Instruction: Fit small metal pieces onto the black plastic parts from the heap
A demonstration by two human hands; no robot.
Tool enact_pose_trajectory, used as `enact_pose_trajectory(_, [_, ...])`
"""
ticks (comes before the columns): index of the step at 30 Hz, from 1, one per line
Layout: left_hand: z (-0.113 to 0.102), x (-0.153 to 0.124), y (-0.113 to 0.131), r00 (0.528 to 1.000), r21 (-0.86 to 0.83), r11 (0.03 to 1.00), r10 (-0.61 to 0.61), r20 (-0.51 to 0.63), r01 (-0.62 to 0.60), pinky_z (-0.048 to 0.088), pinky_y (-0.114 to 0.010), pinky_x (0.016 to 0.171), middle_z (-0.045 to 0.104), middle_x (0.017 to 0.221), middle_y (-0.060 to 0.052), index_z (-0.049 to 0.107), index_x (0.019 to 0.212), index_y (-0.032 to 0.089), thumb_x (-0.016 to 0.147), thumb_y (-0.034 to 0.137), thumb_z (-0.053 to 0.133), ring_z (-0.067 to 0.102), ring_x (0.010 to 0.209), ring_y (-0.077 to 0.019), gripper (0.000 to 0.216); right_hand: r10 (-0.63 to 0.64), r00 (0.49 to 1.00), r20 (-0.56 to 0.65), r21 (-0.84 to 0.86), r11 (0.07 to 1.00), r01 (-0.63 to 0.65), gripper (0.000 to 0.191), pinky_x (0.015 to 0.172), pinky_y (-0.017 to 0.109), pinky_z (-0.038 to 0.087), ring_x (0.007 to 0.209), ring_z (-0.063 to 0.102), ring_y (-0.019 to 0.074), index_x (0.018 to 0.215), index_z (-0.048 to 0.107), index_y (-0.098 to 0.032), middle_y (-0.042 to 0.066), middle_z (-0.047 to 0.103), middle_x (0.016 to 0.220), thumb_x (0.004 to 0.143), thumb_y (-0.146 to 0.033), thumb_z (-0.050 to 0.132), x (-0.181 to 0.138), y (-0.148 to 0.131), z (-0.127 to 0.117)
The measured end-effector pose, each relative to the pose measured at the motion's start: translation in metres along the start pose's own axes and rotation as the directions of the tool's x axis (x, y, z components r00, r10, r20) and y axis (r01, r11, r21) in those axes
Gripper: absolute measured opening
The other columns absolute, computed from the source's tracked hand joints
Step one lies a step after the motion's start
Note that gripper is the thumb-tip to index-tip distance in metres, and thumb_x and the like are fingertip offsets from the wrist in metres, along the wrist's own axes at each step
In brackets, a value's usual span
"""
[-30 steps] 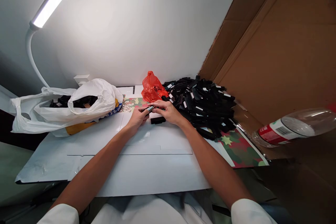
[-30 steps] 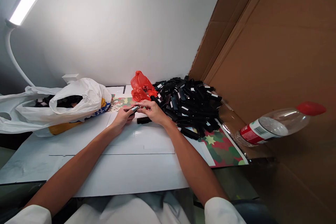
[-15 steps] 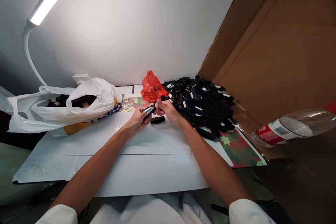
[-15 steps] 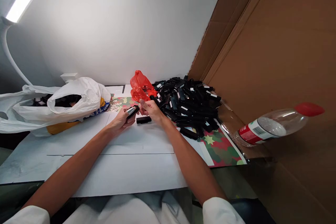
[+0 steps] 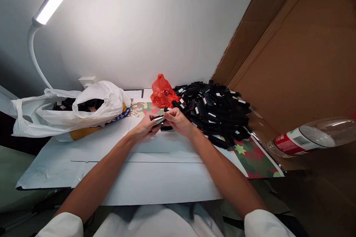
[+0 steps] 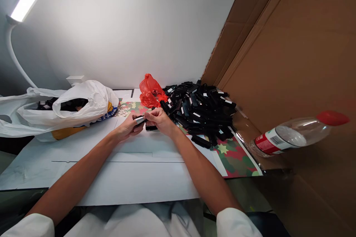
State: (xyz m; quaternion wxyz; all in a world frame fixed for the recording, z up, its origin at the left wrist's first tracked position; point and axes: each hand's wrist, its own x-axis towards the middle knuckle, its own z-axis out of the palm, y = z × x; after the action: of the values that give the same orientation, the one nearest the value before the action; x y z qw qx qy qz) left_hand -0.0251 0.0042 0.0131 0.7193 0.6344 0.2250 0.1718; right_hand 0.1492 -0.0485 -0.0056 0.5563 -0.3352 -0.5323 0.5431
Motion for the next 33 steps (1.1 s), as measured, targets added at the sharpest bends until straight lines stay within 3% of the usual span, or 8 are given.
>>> enact_pose_trajectory(3, [-0.003,-0.001,0.001,1.0,0.018,1.0,-0.002,0.001,0.002,0.016,-0.022,0.038,0.034,0.045,0.008,0.062,0.065,0.017,0.077,0.068,0.079,0.022,0.037,-0.0034,0.055,-0.024,1.0,0.005,-0.048,0.999,0.025,0.073,0.053,0.027,0.027,0.054,0.027,0.0093,0.052,0.04,-0.021,-0.006,0.026,0.056,0.077,-0.078,0.078,-0.001,-0.001,0.001])
enact_pose_trajectory(10, [-0.011,-0.002,-0.001,0.999,0.102,0.994,-0.04,-0.016,0.041,0.019,-0.02,0.038,0.035,0.05,0.008,0.075,0.085,0.014,0.084,0.06,0.078,0.025,0.039,-0.0037,0.046,-0.057,0.997,0.043,-0.463,0.884,0.07,0.071,0.053,0.029,0.022,0.055,0.03,0.011,0.054,0.048,-0.02,-0.003,0.036,0.054,0.087,-0.081,0.061,-0.006,-0.014,-0.013])
enact_pose_trajectory(19, [-0.015,-0.002,-0.001,0.999,0.228,0.973,-0.039,-0.024,0.044,0.021,-0.02,0.038,0.041,0.053,0.006,0.079,0.098,0.013,0.088,0.056,0.073,0.032,0.037,-0.0045,0.045,-0.017,0.996,0.091,-0.571,0.818,0.066,0.066,0.055,0.028,0.026,0.057,0.034,0.0119,0.058,0.048,-0.02,-0.002,0.04,0.058,0.094,-0.075,0.055,-0.009,-0.019,-0.017])
enact_pose_trajectory(27, [-0.018,0.004,-0.008,0.998,0.16,0.986,-0.035,-0.06,0.044,0.02,-0.021,0.038,0.039,0.048,0.007,0.076,0.087,0.012,0.084,0.055,0.075,0.029,0.037,-0.0048,0.043,-0.047,0.997,0.065,-0.596,0.799,0.077,0.067,0.059,0.028,0.031,0.059,0.039,0.0129,0.059,0.051,-0.019,-0.001,0.046,0.059,0.097,-0.074,0.051,-0.007,-0.015,-0.016])
enact_pose_trajectory(33, [-0.012,0.009,-0.006,0.964,-0.085,0.994,0.049,-0.261,-0.074,0.016,-0.02,0.039,0.035,0.046,0.006,0.061,0.064,0.016,0.075,0.056,0.077,0.025,0.04,-0.0043,0.045,-0.116,0.993,-0.011,-0.604,0.792,0.086,0.055,0.064,0.027,0.036,0.068,0.048,0.015,0.079,0.061,-0.019,0.0,0.055,0.073,0.103,-0.066,0.047,-0.005,-0.008,-0.004])
